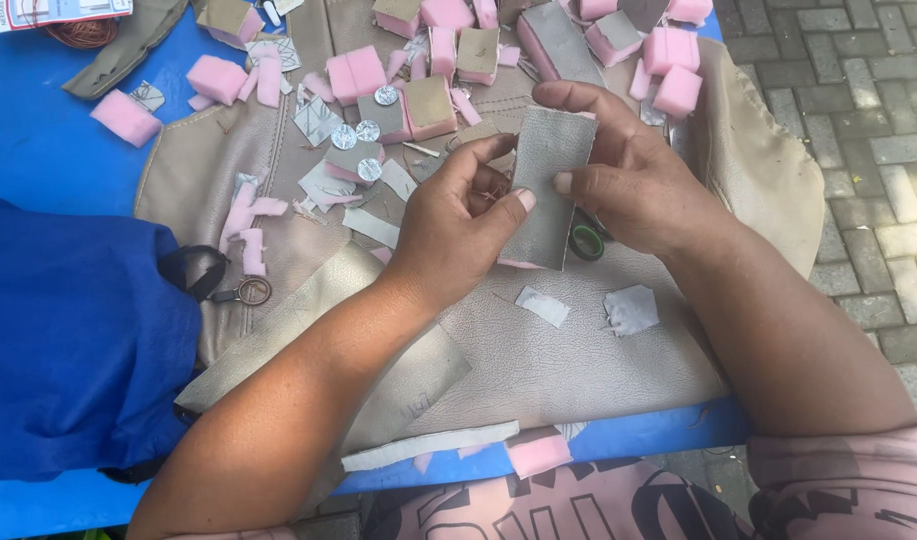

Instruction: Cutting foam and leather scraps and assembling them into small components using scissors and thread

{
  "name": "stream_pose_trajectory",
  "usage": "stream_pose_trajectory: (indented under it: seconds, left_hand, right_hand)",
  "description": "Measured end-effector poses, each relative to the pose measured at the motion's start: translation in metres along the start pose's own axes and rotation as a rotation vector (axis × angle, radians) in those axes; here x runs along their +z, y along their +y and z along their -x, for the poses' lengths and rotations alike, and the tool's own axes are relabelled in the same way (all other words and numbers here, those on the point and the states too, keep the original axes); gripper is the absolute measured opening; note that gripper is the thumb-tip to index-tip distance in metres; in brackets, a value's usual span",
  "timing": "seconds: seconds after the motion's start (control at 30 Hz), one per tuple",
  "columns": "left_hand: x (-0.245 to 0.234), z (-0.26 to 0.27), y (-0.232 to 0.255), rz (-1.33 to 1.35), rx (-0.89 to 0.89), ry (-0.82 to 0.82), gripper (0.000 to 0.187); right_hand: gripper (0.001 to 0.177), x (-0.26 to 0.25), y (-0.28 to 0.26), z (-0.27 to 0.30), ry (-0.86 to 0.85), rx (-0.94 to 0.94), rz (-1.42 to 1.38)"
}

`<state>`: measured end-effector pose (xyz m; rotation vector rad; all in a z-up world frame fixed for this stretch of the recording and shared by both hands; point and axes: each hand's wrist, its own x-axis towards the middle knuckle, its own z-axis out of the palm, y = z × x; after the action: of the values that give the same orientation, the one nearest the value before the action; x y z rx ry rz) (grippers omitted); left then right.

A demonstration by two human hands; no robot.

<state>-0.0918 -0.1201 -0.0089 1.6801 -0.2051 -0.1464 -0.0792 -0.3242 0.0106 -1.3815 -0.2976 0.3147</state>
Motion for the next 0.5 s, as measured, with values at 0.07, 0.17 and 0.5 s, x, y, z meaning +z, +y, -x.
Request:
stream_pose_trajectory:
  seconds: [0.07, 0.17, 0.5]
  left_hand:
    - [0.001, 0.001, -0.001, 0.025, 0.025, 0.021, 0.048]
    - [0.001, -0.002, -0.004, 0.195, 0.016, 0.019, 0.046]
    - [0.000, 0.001, 0.002, 0.072, 0.162, 0.031, 0.046]
  right_hand:
    - [0.072, -0.002, 0.007, -0.003, 0.003, -0.016, 0.033]
    - [0.071, -0.001, 0.011, -0.005, 0.000, -0.031, -0.019]
    - [0.032, 0.008, 0.006, 0.002, 0.152, -0.234, 0.193]
